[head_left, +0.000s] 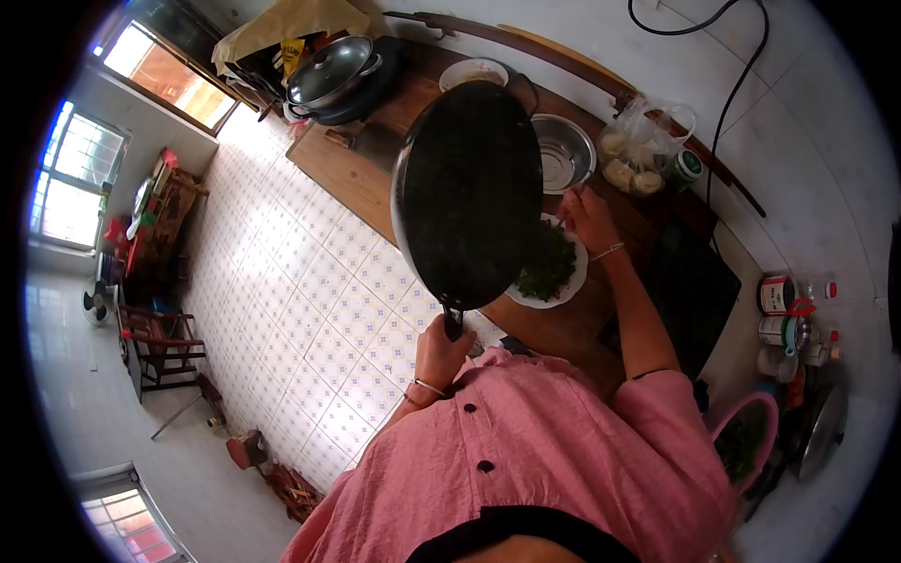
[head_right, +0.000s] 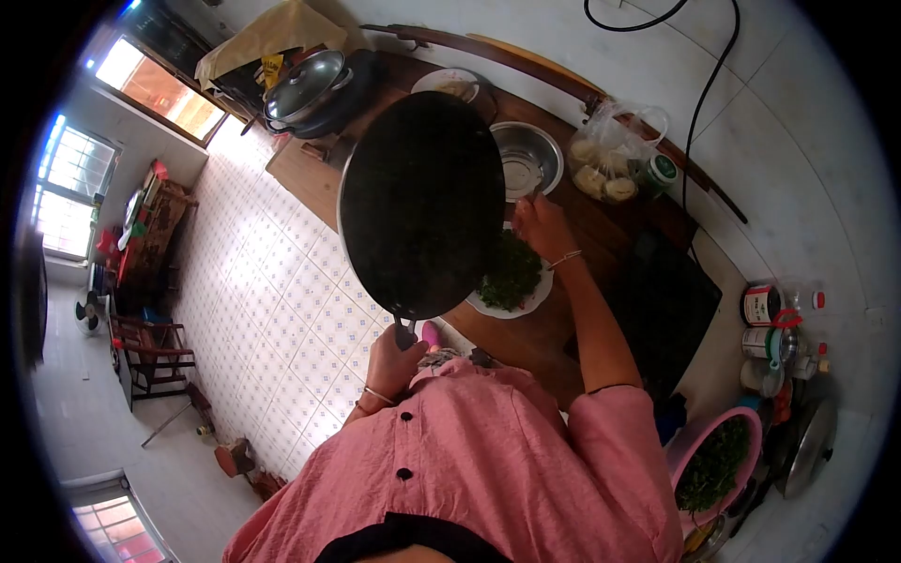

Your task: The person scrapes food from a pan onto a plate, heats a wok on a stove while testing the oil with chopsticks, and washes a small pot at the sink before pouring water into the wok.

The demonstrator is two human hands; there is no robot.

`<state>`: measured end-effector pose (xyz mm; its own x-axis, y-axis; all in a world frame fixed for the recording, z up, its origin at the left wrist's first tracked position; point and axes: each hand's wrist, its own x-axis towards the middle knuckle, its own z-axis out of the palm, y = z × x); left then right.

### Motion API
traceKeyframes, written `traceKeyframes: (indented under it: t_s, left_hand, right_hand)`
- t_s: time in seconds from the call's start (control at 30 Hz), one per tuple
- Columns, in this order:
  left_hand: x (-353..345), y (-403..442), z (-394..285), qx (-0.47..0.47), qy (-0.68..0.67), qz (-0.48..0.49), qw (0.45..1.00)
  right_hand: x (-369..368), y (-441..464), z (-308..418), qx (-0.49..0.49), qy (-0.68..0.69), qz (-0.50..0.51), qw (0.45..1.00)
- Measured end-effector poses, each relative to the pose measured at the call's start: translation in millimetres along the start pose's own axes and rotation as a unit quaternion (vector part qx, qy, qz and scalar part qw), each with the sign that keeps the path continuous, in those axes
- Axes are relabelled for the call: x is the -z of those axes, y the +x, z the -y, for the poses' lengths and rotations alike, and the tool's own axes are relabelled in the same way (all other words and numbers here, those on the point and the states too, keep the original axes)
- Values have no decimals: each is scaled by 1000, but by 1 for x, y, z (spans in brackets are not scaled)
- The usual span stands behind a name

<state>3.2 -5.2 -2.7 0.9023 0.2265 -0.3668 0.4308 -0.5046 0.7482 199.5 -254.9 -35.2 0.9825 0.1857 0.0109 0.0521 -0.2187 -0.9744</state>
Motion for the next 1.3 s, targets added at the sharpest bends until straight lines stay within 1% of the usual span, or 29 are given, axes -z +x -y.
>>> traceKeyframes:
  t_s: [0.1,0.17,0.3,0.37,0.4,0.47,0.57,0.6,0.67,0.77,0.9,0.97,1.0,1.07,1.13,1.2,1.23,1.3]
  left_hand:
    - [2,0,-2,2,7,-7,1000]
    - [1,1,4,-2,6,-16,1000]
    - [1,1,11,0,0,-29,1000]
    - [5,0,7,13,-16,-28,999]
    - [5,0,8,14,-17,-30,999]
    - [6,-1,11,25,-25,-30,999]
    - [7,-1,12,26,-20,-44,999]
    - [7,-1,12,26,-21,-43,999]
    - [7,0,14,23,-27,-41,999]
    - [7,-1,18,30,-40,-34,998]
    - [8,-4,17,18,-30,-39,999]
    - [9,-6,10,7,-26,-44,999]
    - [9,-6,7,-5,-22,-41,999]
    - [7,-5,7,-1,-18,-28,999]
    - [6,-7,8,0,-42,-6,999]
    - [6,-10,4,-11,-40,1,999]
    - [6,-10,1,-17,-43,5,999]
    - [8,-13,-7,-19,-47,20,998]
  right_hand:
    - [3,-4,-6,15,-1,-14,1000]
    - [2,-10,-5,8,10,-46,999]
    - [2,-18,-7,4,37,-69,997]
    - [4,-21,-13,48,-1,-73,996]
    - [2,-24,-10,49,-1,-70,996]
    - [-3,-31,-1,8,0,-94,996]
    - [-20,-29,-29,-8,14,-113,993]
    - [-23,-29,-31,-9,12,-113,993]
    - [-30,-27,-34,31,5,-94,995]
    - [-34,-21,-42,26,12,-93,995]
    - [-16,-5,-2,0,7,-79,997]
    - [-5,8,22,46,51,-59,996]
    - [-2,13,39,48,51,-61,996]
    - [-4,26,83,92,33,-18,995]
    - [-15,38,126,161,57,-28,985]
    - [-28,55,154,199,121,-33,972]
    - [-35,66,165,201,123,-40,971]
    - [-49,83,179,263,189,-81,942]
